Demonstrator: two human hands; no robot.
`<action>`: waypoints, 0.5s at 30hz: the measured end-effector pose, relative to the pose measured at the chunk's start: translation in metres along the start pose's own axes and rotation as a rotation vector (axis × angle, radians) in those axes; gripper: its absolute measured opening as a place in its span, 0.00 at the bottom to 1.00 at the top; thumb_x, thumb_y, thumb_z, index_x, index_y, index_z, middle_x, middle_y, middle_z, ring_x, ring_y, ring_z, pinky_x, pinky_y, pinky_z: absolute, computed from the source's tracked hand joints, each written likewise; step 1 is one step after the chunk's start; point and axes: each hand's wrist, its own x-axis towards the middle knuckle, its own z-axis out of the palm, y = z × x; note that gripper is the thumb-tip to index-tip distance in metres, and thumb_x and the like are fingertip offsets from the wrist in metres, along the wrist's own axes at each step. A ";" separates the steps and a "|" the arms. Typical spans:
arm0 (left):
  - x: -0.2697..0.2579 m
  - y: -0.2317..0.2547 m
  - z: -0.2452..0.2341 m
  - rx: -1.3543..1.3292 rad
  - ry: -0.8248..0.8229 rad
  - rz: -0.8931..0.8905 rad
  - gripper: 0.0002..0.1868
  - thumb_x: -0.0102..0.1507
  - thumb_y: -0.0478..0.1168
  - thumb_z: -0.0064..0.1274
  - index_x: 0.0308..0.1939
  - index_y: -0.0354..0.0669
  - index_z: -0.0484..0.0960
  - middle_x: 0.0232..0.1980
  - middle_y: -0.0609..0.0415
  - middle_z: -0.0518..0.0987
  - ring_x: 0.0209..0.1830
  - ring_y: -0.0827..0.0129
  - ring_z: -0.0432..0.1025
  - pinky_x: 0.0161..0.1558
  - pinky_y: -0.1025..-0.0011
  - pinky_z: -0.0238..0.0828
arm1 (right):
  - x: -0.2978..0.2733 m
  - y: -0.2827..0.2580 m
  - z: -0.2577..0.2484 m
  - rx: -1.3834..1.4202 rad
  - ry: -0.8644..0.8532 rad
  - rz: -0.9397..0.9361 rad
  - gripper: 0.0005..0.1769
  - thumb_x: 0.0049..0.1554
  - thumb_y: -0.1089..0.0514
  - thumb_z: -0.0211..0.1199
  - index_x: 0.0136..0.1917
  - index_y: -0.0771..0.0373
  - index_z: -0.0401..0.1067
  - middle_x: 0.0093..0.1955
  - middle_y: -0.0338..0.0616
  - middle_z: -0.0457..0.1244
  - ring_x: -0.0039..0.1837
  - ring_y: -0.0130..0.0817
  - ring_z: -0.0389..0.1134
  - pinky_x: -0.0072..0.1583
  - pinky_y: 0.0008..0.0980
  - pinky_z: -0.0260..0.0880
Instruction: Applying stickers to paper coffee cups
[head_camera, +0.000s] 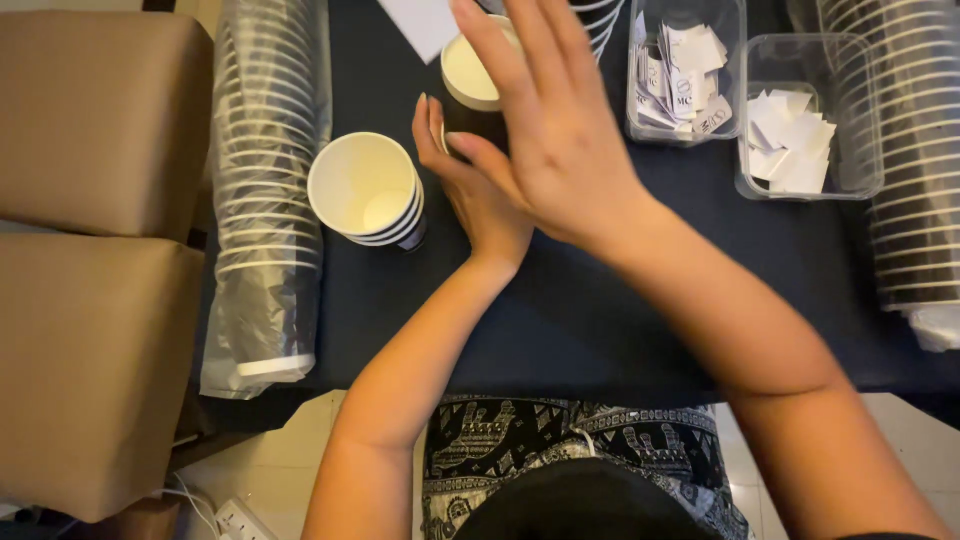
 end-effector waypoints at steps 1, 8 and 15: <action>0.003 0.002 -0.002 -0.070 -0.037 -0.127 0.37 0.72 0.48 0.45 0.77 0.42 0.42 0.79 0.35 0.57 0.80 0.47 0.60 0.78 0.55 0.58 | 0.001 0.001 0.010 -0.009 0.039 0.027 0.36 0.74 0.46 0.58 0.83 0.64 0.46 0.83 0.64 0.46 0.84 0.64 0.48 0.86 0.58 0.47; -0.016 -0.003 0.010 -0.161 0.006 -0.224 0.28 0.72 0.43 0.45 0.72 0.40 0.56 0.72 0.36 0.67 0.71 0.50 0.68 0.71 0.59 0.65 | -0.007 0.000 0.017 -0.026 0.320 0.010 0.39 0.68 0.43 0.72 0.74 0.69 0.53 0.69 0.61 0.59 0.69 0.59 0.62 0.73 0.53 0.61; -0.025 0.038 -0.007 -0.160 -0.250 -0.323 0.47 0.55 0.46 0.65 0.73 0.44 0.56 0.74 0.44 0.69 0.75 0.56 0.67 0.69 0.63 0.66 | -0.015 0.010 -0.018 0.130 0.261 0.104 0.39 0.63 0.66 0.76 0.75 0.66 0.52 0.71 0.54 0.59 0.63 0.43 0.71 0.68 0.38 0.68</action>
